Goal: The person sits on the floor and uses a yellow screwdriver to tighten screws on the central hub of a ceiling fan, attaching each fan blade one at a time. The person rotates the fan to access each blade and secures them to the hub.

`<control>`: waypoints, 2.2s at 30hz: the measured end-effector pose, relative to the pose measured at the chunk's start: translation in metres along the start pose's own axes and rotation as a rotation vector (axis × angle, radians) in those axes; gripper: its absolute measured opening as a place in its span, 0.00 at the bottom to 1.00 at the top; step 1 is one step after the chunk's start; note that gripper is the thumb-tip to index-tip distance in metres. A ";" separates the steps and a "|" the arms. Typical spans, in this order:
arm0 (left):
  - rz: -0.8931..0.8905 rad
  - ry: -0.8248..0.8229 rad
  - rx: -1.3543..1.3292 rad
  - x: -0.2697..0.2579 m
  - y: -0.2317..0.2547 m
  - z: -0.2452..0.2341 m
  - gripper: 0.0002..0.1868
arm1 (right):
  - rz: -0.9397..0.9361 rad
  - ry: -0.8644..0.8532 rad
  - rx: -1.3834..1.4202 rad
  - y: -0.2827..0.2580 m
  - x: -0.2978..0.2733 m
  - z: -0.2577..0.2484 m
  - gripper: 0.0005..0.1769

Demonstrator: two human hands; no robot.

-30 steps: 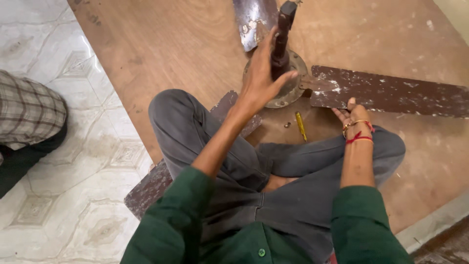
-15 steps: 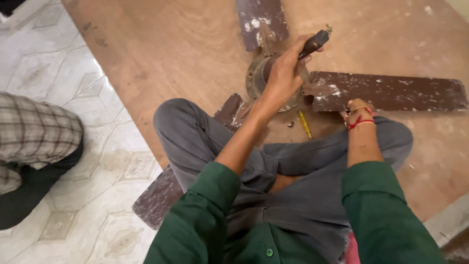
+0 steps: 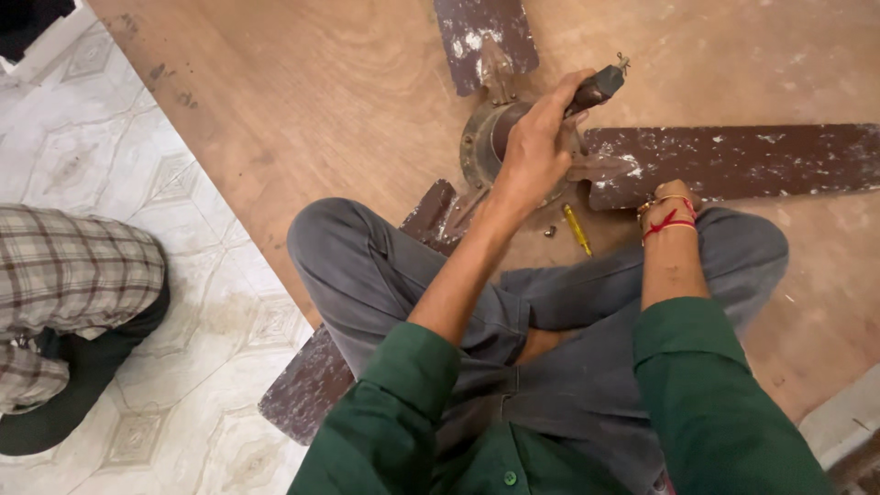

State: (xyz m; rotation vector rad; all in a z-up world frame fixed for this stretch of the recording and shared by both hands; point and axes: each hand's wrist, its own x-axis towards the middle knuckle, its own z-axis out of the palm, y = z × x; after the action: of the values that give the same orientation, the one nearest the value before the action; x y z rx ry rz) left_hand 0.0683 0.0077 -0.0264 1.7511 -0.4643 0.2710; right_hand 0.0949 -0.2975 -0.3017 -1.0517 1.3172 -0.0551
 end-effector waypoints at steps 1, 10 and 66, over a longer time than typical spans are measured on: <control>-0.006 -0.006 0.035 0.000 0.000 -0.001 0.36 | -0.001 0.003 0.001 0.000 0.000 0.002 0.16; 0.006 0.028 0.082 0.001 -0.002 -0.002 0.36 | 0.000 0.007 0.018 0.000 -0.007 0.011 0.16; 0.103 0.088 0.012 -0.005 -0.015 0.003 0.39 | -1.086 -0.450 -0.526 0.063 -0.177 -0.025 0.13</control>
State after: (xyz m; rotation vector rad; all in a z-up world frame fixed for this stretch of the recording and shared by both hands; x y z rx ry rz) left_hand 0.0702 0.0082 -0.0427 1.7221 -0.4903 0.4229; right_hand -0.0133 -0.1744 -0.2063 -1.9977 0.2325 -0.2762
